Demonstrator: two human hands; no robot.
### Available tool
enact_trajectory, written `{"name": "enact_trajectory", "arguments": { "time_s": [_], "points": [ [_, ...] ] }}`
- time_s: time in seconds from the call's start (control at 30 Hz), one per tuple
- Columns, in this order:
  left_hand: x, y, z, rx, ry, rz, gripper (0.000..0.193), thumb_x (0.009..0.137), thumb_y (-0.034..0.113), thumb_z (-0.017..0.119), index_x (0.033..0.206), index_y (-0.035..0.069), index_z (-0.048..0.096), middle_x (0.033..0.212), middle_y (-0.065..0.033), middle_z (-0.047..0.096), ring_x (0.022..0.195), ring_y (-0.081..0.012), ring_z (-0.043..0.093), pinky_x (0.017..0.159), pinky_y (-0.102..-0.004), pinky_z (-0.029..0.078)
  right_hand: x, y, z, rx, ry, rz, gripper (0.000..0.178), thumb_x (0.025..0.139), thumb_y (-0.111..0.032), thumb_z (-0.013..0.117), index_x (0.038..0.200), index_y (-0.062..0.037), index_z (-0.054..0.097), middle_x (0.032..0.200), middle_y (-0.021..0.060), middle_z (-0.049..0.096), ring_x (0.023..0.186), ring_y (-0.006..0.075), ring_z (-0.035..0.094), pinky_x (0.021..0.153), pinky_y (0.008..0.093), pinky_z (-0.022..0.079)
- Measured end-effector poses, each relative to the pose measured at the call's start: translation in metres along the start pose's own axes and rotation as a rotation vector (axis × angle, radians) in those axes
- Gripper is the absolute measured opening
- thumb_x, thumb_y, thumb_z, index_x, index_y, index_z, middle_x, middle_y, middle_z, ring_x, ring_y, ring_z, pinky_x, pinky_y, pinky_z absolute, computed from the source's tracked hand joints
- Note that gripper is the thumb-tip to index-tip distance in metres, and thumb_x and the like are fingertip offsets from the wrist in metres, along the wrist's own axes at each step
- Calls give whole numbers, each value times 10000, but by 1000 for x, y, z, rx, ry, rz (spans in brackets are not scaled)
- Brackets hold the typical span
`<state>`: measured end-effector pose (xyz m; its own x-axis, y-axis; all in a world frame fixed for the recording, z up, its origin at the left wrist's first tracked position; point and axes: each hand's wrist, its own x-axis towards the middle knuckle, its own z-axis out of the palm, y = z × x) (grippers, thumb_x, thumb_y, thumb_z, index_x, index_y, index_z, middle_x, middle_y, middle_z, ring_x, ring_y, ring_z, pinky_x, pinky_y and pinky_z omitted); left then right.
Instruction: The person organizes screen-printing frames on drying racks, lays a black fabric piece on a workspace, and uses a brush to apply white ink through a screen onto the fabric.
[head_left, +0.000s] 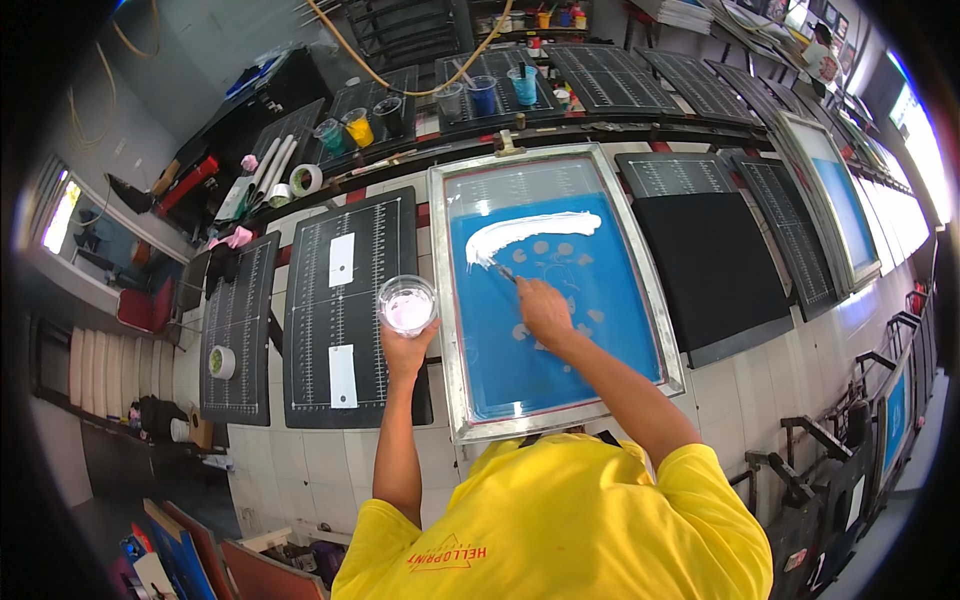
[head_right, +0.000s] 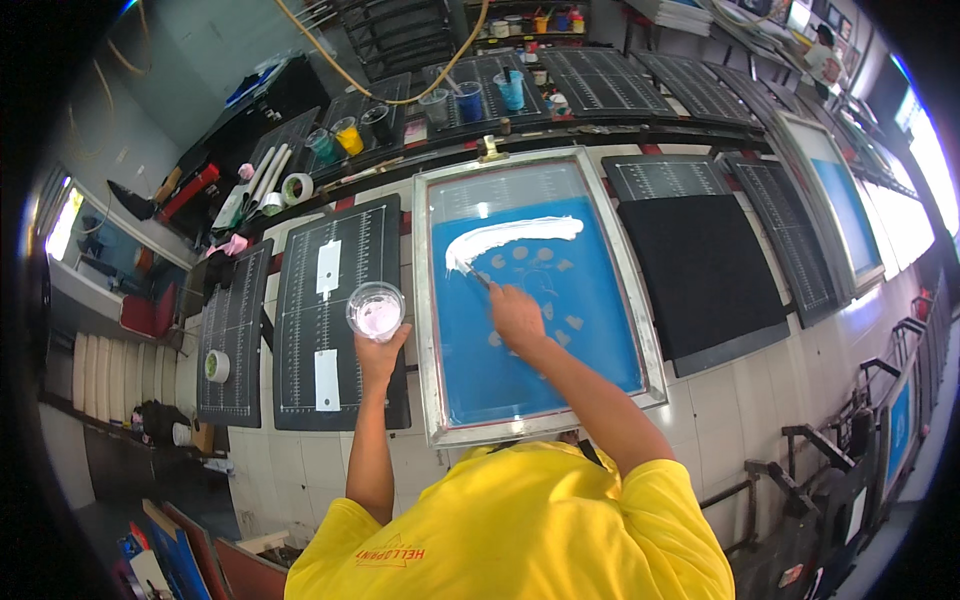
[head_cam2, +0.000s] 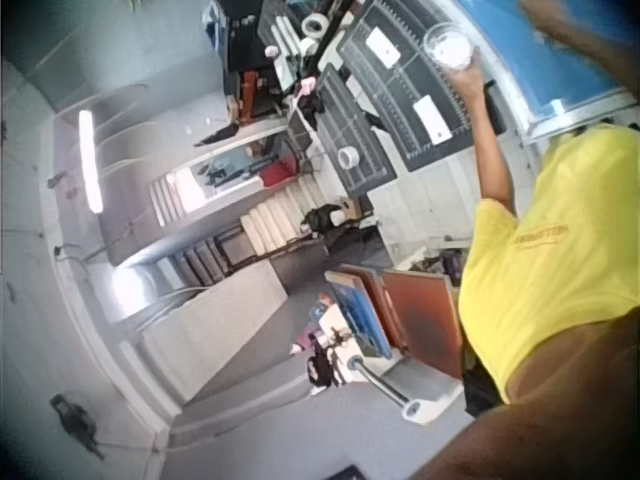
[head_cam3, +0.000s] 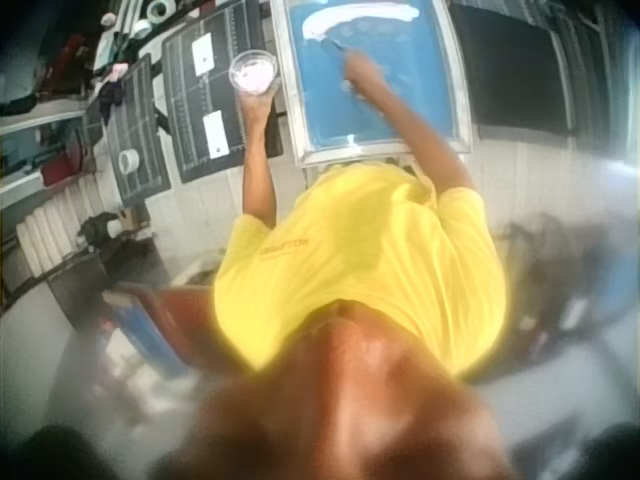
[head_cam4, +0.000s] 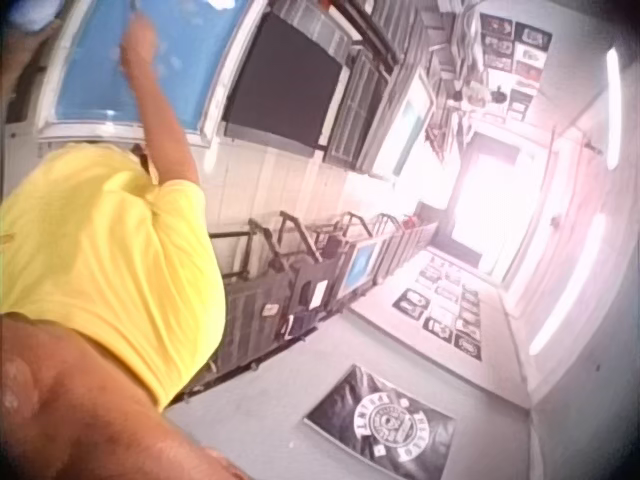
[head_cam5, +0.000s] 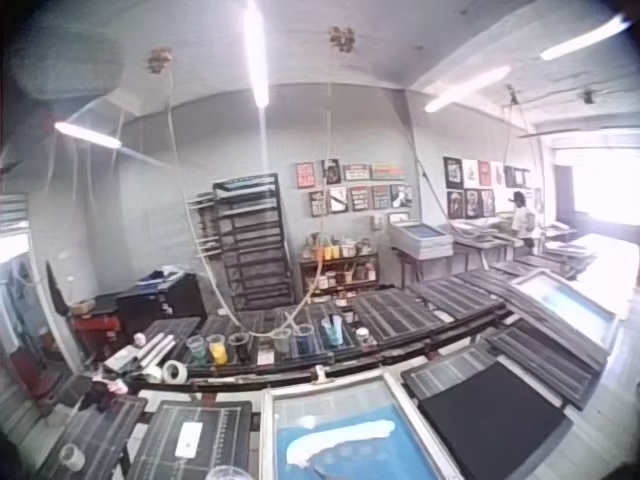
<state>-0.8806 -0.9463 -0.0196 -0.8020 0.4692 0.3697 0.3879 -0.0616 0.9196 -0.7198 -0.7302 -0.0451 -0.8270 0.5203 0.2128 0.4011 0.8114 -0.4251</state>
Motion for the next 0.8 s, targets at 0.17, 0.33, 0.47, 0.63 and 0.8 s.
{"name": "enact_trajectory", "arguments": {
  "time_s": [0.17,0.33,0.47,0.63,0.8],
  "points": [
    [6,-20,-8,212,5,99,655,609,92,910,1161,5,567,1068,-131,671,992,-240,651,881,-343,515,-22,-7,-78,210,207,-173,263,894,-77,574,1147,-29,622,915,155,655,851,344,632,720,436,513],
    [16,-16,4,190,-84,151,623,622,125,903,1135,46,558,1037,-125,651,967,-284,646,853,-376,518,-37,-22,-166,279,185,-263,188,883,-86,632,1056,-22,663,849,145,664,778,328,642,681,407,515],
    [23,0,21,209,-129,343,466,765,207,812,1134,-6,624,1052,-166,670,941,-265,657,829,-355,527,-42,-36,-209,194,107,-408,178,878,-97,641,1040,-29,671,818,129,663,750,304,647,660,398,515],
    [29,7,40,294,-244,355,643,616,141,905,1140,52,542,1048,-127,619,977,-301,624,847,-383,512,-36,-55,-202,-43,-49,-527,117,852,-73,656,961,-33,669,793,109,668,735,277,655,645,387,520],
    [38,12,49,256,-259,515,679,611,194,911,1156,62,527,1069,-133,597,995,-323,600,863,-395,504,-23,-75,-178,-178,-45,-529,56,844,-66,611,890,-41,629,799,111,672,754,278,666,656,401,525]
  ]
}}
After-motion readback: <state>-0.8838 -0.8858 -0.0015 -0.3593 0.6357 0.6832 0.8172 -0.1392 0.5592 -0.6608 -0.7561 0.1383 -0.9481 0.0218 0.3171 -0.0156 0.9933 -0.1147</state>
